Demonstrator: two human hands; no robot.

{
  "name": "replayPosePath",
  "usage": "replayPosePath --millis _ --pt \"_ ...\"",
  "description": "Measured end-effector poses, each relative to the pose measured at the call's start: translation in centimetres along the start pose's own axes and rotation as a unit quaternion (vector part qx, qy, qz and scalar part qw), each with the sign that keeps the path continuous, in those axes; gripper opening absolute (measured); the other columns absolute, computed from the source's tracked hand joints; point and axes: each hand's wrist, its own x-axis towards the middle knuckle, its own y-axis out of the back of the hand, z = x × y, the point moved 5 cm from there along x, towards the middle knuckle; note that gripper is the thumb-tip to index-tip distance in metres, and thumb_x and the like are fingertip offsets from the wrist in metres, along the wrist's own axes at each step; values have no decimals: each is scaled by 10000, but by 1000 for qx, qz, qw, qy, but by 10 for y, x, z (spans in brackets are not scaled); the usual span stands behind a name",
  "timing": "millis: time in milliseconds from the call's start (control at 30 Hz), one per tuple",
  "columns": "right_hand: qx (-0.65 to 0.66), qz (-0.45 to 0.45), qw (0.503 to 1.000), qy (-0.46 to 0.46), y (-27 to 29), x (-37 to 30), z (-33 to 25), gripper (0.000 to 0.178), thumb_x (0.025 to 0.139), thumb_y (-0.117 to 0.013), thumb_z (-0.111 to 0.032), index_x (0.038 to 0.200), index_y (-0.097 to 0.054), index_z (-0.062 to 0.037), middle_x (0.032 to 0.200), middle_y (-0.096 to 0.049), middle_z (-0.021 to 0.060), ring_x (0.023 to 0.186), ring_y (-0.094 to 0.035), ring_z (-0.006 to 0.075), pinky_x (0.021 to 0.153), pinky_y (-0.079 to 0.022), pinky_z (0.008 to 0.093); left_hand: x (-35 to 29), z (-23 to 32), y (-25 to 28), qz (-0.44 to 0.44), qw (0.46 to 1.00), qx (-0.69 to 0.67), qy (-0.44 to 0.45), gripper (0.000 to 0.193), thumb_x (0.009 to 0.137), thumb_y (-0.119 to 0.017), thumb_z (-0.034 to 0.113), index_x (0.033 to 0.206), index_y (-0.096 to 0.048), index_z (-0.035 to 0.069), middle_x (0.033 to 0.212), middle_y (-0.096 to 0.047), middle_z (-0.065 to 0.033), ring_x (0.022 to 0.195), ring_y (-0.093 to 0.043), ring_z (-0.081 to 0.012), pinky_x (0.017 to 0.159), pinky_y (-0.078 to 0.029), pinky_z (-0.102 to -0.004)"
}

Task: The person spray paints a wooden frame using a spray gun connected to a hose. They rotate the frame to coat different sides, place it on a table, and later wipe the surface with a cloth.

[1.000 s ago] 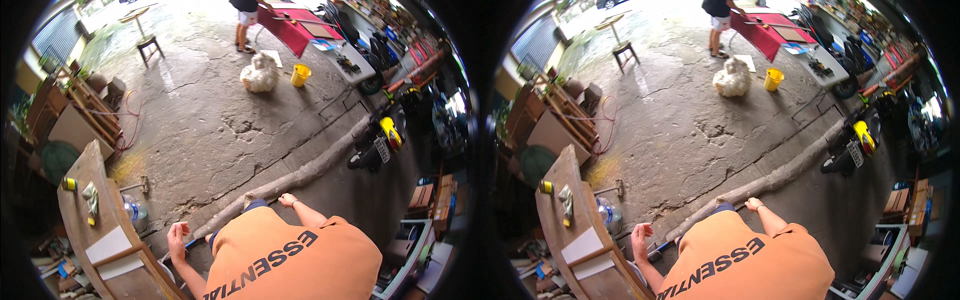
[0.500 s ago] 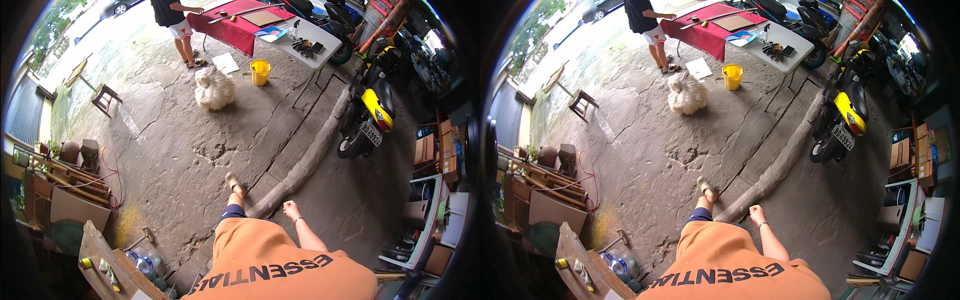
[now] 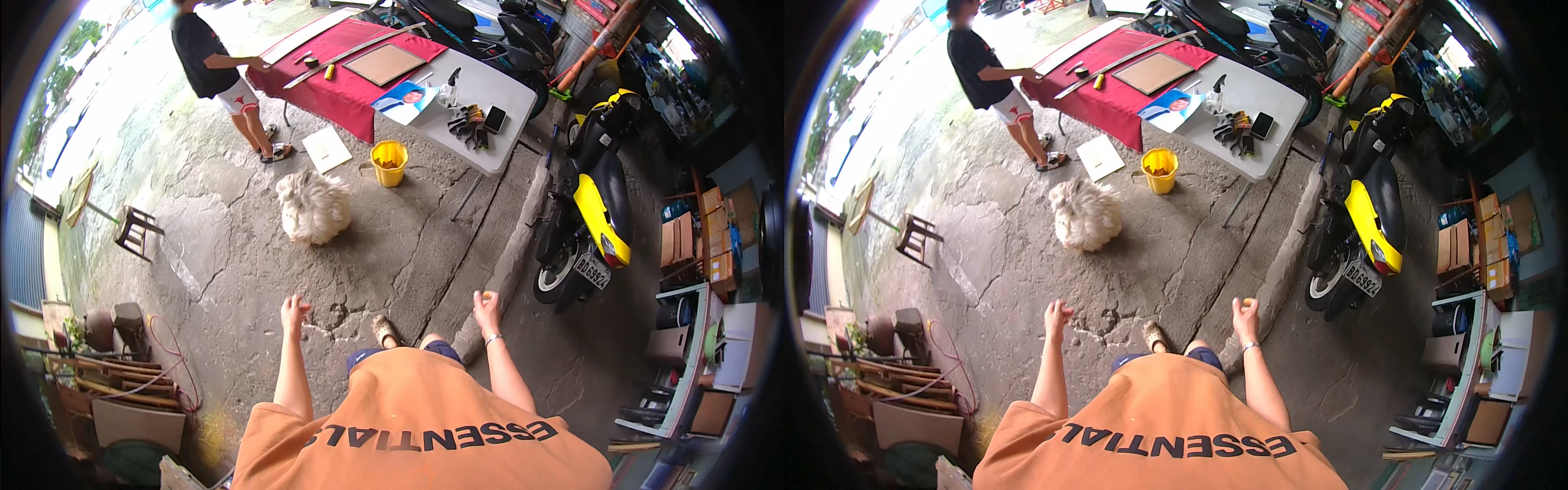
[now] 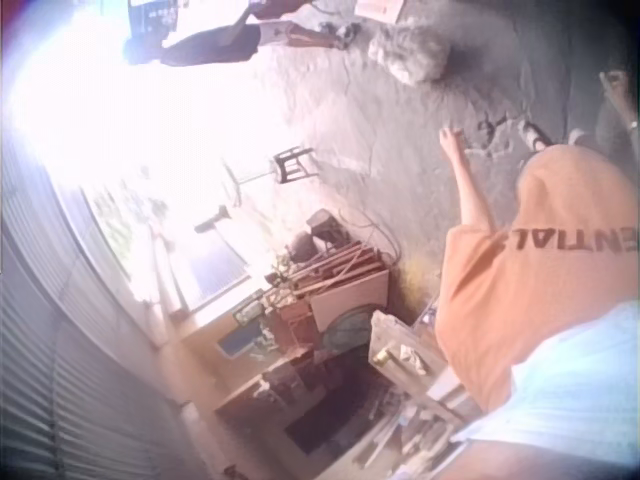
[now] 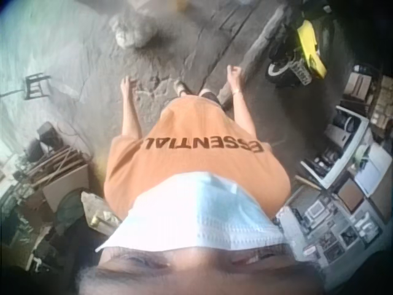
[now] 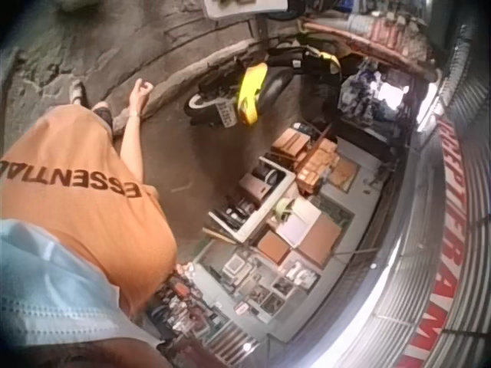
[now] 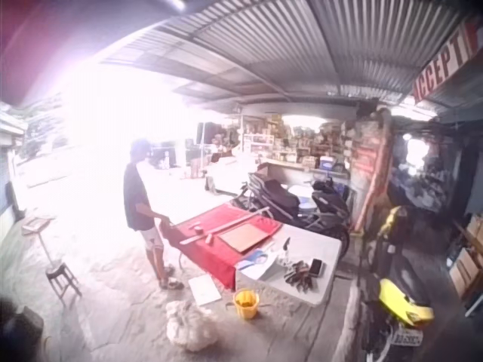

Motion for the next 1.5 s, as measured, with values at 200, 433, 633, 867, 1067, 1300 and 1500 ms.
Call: replayPosePath --millis 200,433,633,867,1067,1300,1500 --pt "73 107 985 116 10 115 -177 737 865 -657 -515 1271 -362 26 905 -616 160 802 -623 287 758 -492 403 38 141 -165 -164 985 4 -46 321 977 -525 369 1124 -608 97 905 -700 -57 802 -654 -141 711 -482 -292" --pt "-5 158 958 240 -41 346 -331 817 801 -742 -438 1322 -337 45 1108 -535 223 992 -554 352 853 -465 444 51 172 -293 -230 973 -15 11 291 1007 -505 316 1175 -580 90 961 -691 -32 807 -623 -108 724 -462 -273" --pt "-252 176 932 193 -115 511 -404 893 722 -761 -512 1329 -380 21 1316 -482 263 1295 -402 404 1039 -365 539 103 209 -335 -92 989 -32 110 266 1002 -513 294 1144 -592 83 942 -690 -33 797 -623 -106 701 -474 -258" --pt "58 -24 988 140 -122 565 -409 265 821 -653 -214 1000 -613 -23 1031 -630 152 1030 -582 281 905 -438 353 150 329 -392 -38 996 -61 46 291 1008 -500 302 1167 -592 75 976 -686 -45 857 -627 -126 755 -473 -277" --pt "601 -299 740 -37 -90 555 -420 366 881 -484 -91 1234 -564 -36 1186 -612 68 1096 -585 199 989 -447 373 193 394 -488 -184 980 -69 24 310 1013 -491 307 1191 -582 70 1054 -673 -53 973 -616 -134 843 -464 -298" --pt "594 -465 648 -104 -81 482 -471 322 936 -502 -141 1234 -537 -23 1218 -591 69 1146 -552 174 1016 -419 342 209 467 -588 -342 930 -134 -29 396 994 -533 340 1260 -536 47 1181 -602 -31 1095 -544 -118 965 -408 -310" --pt "269 -364 867 209 -88 463 -500 176 1003 -523 -186 1077 -518 -27 904 -559 8 822 -515 91 763 -446 242 198 455 -592 -298 946 -127 -1 350 971 -592 262 1228 -546 28 1116 -592 -3 1046 -519 -77 941 -413 -264"
